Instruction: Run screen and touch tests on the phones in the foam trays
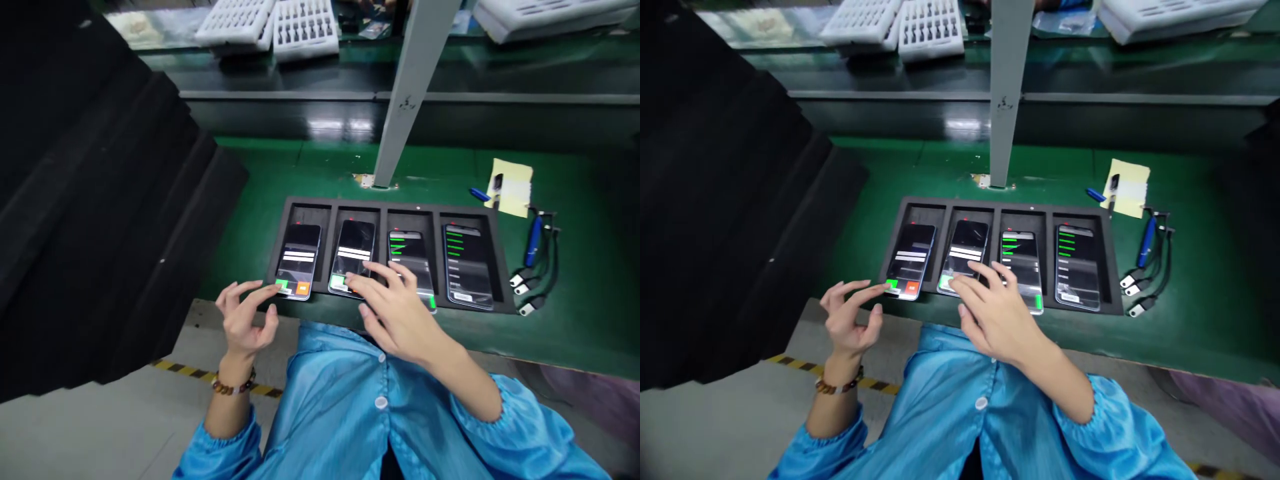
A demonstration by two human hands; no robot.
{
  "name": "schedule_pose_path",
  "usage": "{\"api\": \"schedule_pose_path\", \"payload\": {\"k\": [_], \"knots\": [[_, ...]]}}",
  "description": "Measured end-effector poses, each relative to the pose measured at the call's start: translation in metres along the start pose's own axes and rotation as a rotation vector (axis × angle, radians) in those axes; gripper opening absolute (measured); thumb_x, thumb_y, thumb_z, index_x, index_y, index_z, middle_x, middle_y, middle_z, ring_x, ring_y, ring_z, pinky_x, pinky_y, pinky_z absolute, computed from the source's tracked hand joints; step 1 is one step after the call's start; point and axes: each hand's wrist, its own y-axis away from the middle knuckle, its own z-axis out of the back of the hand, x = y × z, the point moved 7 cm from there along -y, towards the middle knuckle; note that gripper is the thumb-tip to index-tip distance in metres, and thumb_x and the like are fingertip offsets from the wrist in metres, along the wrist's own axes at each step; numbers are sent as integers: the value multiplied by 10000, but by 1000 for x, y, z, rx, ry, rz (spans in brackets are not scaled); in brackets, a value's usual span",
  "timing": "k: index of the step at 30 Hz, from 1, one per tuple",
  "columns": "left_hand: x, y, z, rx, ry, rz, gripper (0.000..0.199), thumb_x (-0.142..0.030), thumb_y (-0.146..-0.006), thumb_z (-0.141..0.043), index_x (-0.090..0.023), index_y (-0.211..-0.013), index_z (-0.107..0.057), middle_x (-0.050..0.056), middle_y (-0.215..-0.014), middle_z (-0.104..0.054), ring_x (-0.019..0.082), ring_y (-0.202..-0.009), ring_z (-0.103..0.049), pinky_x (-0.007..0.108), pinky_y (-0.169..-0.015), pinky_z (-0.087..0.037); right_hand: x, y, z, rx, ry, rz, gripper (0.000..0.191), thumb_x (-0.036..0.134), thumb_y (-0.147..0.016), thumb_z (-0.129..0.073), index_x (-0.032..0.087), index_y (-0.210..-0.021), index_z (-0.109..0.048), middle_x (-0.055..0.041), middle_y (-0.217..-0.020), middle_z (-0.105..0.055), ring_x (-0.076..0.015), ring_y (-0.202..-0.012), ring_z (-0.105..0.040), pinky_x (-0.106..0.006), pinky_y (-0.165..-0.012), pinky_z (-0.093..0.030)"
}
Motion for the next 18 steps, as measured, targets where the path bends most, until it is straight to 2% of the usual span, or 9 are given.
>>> {"api": "schedule_pose_path", "payload": {"k": [2,4,6,7,9,11,14,18], "knots": [[4,2,-3,3,18,1,295,-244,-940,-647,-275,-1208,-767,59,-1039,-850,308,-1047,-773,570,-1179,-401,-23,20,26,-111,2,-93,447,248,-1095,-468,267,-1529,-572,-48,-1528,-695,-316,-1500,-520,-586,-1255,-288],[12,0,-2,-38,43,38,299,-286,-976,-618,-264,-1243,-749,83,-1070,-845,321,-1090,-766,609,-1218,-375,-57,50,56,-260,51,-247,437,270,-1101,-471,279,-1522,-589,-81,-1490,-706,-327,-1468,-552,-600,-1236,-332],[22,-6,-4,-34,95,88,356,-349,-987,-641,-250,-1323,-706,129,-1210,-820,347,-1211,-732,641,-1235,-378,-91,85,80,-402,111,-409,434,310,-1103,-495,271,-1519,-611,-118,-1481,-694,-352,-1462,-560,-614,-1230,-380],[27,-10,-8,13,132,105,432,-395,-976,-682,-244,-1381,-672,159,-1331,-778,367,-1301,-694,648,-1235,-395,-106,102,87,-454,118,-470,444,333,-1102,-509,262,-1528,-612,-131,-1494,-680,-360,-1468,-558,-618,-1230,-404],[35,-18,-21,163,211,111,678,-525,-919,-782,-247,-1504,-583,206,-1571,-618,412,-1478,-575,657,-1238,-427,-129,126,93,-497,103,-540,463,365,-1102,-521,257,-1543,-609,-140,-1519,-659,-366,-1488,-548,-621,-1235,-433],[41,-24,-32,281,262,108,891,-664,-864,-820,-256,-1588,-499,227,-1696,-464,443,-1577,-466,663,-1258,-428,-141,138,90,-480,88,-544,457,361,-1103,-516,265,-1537,-618,-132,-1518,-660,-362,-1505,-536,-618,-1238,-439],[47,-34,-37,253,298,120,891,-791,-922,-675,-254,-1608,-486,232,-1697,-439,439,-1593,-444,654,-1282,-407,-144,139,82,-397,171,-522,420,327,-1100,-506,277,-1489,-655,-124,-1449,-694,-365,-1505,-531,-629,-1237,-403],[40,-48,-32,149,289,125,796,-797,-992,-542,-258,-1578,-551,206,-1635,-518,417,-1551,-488,632,-1291,-392,-128,120,75,-336,301,-502,401,276,-1098,-468,281,-1450,-662,-119,-1359,-727,-369,-1471,-563,-667,-1244,-311]]}}
